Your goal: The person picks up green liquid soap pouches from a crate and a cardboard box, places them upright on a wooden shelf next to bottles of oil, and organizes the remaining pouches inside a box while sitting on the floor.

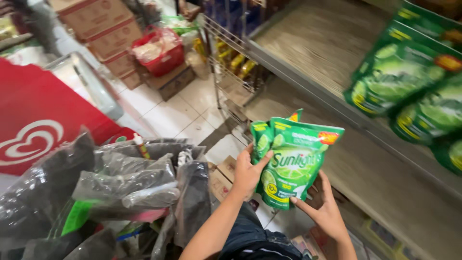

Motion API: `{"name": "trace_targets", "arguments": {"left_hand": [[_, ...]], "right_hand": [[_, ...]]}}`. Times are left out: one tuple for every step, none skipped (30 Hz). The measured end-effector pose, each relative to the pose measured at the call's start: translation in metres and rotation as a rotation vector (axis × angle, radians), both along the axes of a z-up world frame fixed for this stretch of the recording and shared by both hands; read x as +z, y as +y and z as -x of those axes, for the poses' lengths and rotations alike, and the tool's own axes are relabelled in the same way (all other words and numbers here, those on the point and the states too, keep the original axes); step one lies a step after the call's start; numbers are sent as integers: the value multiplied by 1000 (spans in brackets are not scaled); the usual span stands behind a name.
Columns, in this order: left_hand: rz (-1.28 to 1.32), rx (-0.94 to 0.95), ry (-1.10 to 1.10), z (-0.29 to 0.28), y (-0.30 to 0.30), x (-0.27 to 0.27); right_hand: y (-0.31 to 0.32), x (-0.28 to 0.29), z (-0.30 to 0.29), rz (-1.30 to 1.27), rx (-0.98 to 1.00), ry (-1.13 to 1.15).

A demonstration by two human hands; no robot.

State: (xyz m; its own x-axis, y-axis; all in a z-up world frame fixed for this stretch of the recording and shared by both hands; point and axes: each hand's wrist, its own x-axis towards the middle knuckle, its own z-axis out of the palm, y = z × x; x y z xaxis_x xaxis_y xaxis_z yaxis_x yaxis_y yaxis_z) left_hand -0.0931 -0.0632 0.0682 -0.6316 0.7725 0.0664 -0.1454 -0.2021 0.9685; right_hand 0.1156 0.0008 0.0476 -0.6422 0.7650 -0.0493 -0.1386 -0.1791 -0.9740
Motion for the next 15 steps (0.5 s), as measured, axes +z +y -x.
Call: {"name": "trace_targets", "arguments": {"left_hand": [[-8, 19, 83, 7, -1, 7], [-14, 31, 169, 15, -1, 14], [-17, 47, 202, 23, 0, 20], [-18, 57, 231, 29, -2, 25], [-18, 67, 260, 37, -3, 30], [4, 83, 275, 45, -4, 35], [26, 100, 289, 52, -4, 40], [48, 116, 304, 60, -5, 46], [42, 114, 282, 67, -6, 50], [38, 110, 260, 75, -7, 55], [34, 106, 238, 82, -7, 58], [13, 97, 263, 87, -6, 61], [-8, 88, 287, 91, -6, 62], [-29, 77, 315, 96, -5, 63], [-15, 87, 333, 100, -2, 62]], "right_hand": [[5, 6, 15, -50, -7, -19], [10, 10, 29, -98, -21, -35], [16, 13, 44, -146, -35, -52], [19, 15, 58, -108, -39, -14], [25, 17, 72, -69, -43, 23], [30, 18, 85, -32, -51, 60], [34, 18, 94, 1, -42, 78], [37, 18, 102, 35, -34, 97], [40, 17, 110, 69, -27, 115], [42, 15, 117, 64, -40, 101], [44, 13, 124, 59, -52, 87], [45, 11, 130, 53, -65, 72], [46, 9, 133, 53, -69, 73], [47, 8, 137, 54, -74, 77], [49, 6, 141, 54, -80, 81]]}}
